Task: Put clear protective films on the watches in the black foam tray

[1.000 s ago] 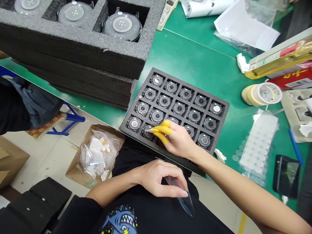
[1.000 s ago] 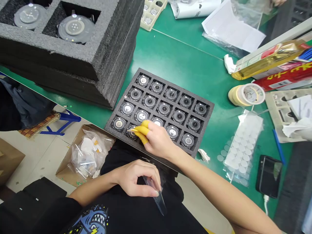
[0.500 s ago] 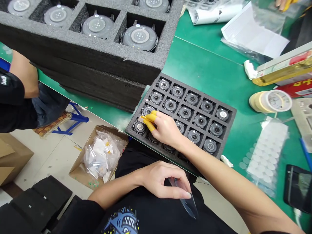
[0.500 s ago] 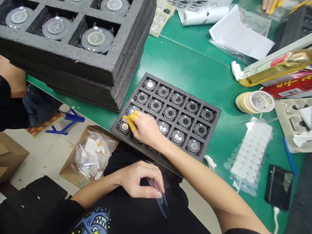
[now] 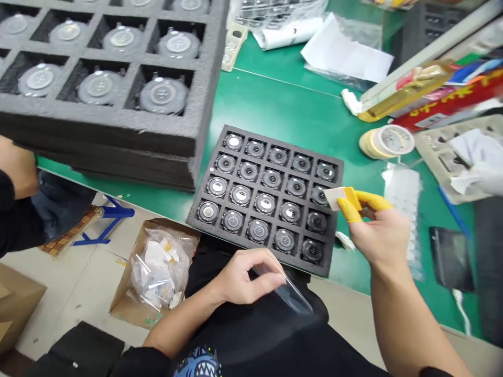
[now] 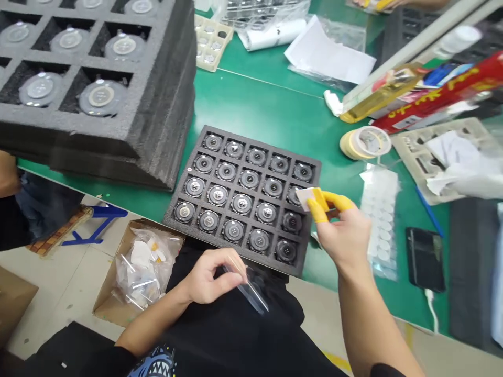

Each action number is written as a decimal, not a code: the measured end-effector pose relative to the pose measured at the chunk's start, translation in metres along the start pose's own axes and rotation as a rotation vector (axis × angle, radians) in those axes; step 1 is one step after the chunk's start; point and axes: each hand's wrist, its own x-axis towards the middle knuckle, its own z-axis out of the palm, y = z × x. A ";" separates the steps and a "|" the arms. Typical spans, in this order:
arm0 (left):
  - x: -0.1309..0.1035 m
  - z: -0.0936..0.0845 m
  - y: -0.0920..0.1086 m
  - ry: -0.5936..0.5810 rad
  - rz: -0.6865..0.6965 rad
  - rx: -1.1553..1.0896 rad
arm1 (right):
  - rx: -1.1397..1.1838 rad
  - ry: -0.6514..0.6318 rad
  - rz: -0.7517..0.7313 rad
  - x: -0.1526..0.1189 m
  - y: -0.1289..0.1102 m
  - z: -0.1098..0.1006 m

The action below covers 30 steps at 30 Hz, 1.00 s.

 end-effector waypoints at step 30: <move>0.045 0.043 -0.002 0.161 0.099 0.173 | 0.806 -0.231 -0.175 -0.123 -0.051 -0.047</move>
